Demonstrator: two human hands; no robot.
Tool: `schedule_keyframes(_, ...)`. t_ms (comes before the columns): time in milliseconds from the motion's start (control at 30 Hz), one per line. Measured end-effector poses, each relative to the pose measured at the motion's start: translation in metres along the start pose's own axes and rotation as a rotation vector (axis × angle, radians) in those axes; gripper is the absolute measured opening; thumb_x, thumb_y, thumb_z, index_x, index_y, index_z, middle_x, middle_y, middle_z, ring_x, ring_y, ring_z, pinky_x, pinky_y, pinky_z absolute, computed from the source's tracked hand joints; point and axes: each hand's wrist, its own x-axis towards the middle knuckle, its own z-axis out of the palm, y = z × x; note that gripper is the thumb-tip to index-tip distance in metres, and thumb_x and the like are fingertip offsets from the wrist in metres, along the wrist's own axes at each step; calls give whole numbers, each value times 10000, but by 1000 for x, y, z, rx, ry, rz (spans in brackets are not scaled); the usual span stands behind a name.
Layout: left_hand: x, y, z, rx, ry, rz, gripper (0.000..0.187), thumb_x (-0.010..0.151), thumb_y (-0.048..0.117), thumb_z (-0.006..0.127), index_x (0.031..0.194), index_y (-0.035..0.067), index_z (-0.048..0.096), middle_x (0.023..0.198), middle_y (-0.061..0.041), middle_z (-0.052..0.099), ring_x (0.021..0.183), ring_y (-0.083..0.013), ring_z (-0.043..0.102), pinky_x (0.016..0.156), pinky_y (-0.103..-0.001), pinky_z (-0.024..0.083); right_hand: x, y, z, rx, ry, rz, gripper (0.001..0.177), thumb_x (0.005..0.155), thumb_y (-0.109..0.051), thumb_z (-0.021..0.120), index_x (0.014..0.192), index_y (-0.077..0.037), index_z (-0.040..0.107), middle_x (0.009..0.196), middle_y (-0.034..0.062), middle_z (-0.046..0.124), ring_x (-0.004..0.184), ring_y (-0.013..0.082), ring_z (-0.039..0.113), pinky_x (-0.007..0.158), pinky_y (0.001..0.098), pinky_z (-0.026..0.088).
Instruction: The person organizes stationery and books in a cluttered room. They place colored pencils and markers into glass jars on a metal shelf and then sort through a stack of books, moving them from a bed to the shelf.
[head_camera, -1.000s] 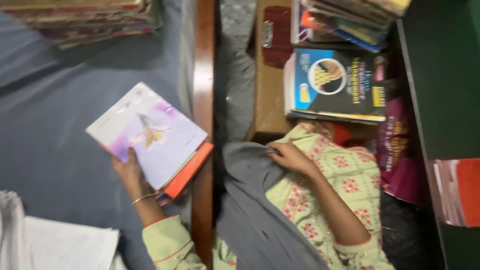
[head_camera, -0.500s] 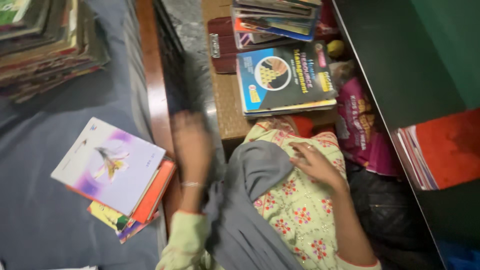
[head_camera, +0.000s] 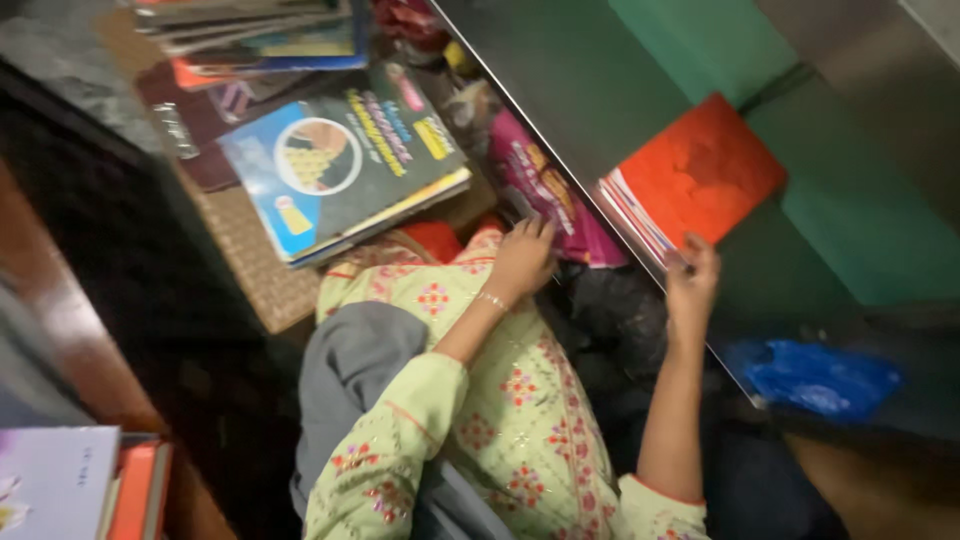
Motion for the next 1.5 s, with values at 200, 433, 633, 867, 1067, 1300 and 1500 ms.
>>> schedule_keyframes(200, 69, 13, 82, -188, 47, 32, 776, 734, 130, 744, 1426, -38, 437, 1426, -263, 515, 1322, -439, 500, 1120, -463, 427, 18, 33, -41, -64, 116, 107, 542, 875, -46, 767, 1370, -13, 548, 1365, 149, 546, 1254, 291, 529, 1031, 365, 452)
schedule_keyframes(433, 30, 27, 25, -52, 35, -34, 742, 710, 162, 763, 1381, 13, 487, 1449, -259, 463, 1375, -428, 425, 1028, -576, 381, 19, -31, 57, -223, -258, -304, 592, 902, 23, 768, 1429, -4, 500, 1488, 196, 480, 1388, 343, 509, 1154, 428, 447)
schedule_keyframes(633, -58, -59, -131, 168, 469, -187, 551, 843, 39, 676, 1381, 69, 565, 1508, -178, 493, 1468, -395, 417, 1207, -508, 382, -62, -91, 217, 565, -738, 0, 626, 990, 83, 628, 1546, -23, 358, 1503, 148, 470, 1387, 270, 569, 1103, 358, 516)
schedule_keyframes(867, -168, -107, -238, 177, 593, -434, 515, 823, 20, 672, 1330, 43, 587, 1454, -225, 505, 1426, -434, 409, 1174, -526, 343, -110, -180, 301, 493, -1010, -143, 722, 935, 87, 590, 1584, -24, 292, 1500, 157, 493, 1397, 276, 544, 1092, 361, 506)
schedule_keyframes(1067, -202, -141, -255, 149, 732, -432, 507, 838, 39, 674, 1334, 45, 571, 1395, -245, 542, 1322, -448, 472, 1147, -530, 370, -34, -195, 287, 469, -767, -123, 556, 1055, 30, 561, 1580, 25, 377, 1442, 122, 597, 1273, 239, 657, 1062, 306, 541)
schedule_keyframes(1300, -136, -106, -194, -137, 499, -282, 455, 853, 90, 655, 1299, 50, 579, 1214, -219, 624, 1152, -415, 578, 998, -485, 479, -28, -168, 242, 668, -753, 170, 583, 1023, -3, 650, 1555, 63, 421, 1378, 111, 586, 1234, 212, 651, 1036, 285, 537)
schedule_keyframes(1500, -86, -84, -180, -249, 556, -189, 402, 902, 115, 645, 1286, 18, 576, 1216, -210, 637, 1117, -425, 612, 981, -471, 489, -43, -153, 287, 666, -928, 237, 593, 990, -40, 637, 1523, 49, 395, 1296, 116, 632, 1150, 204, 655, 962, 298, 551)
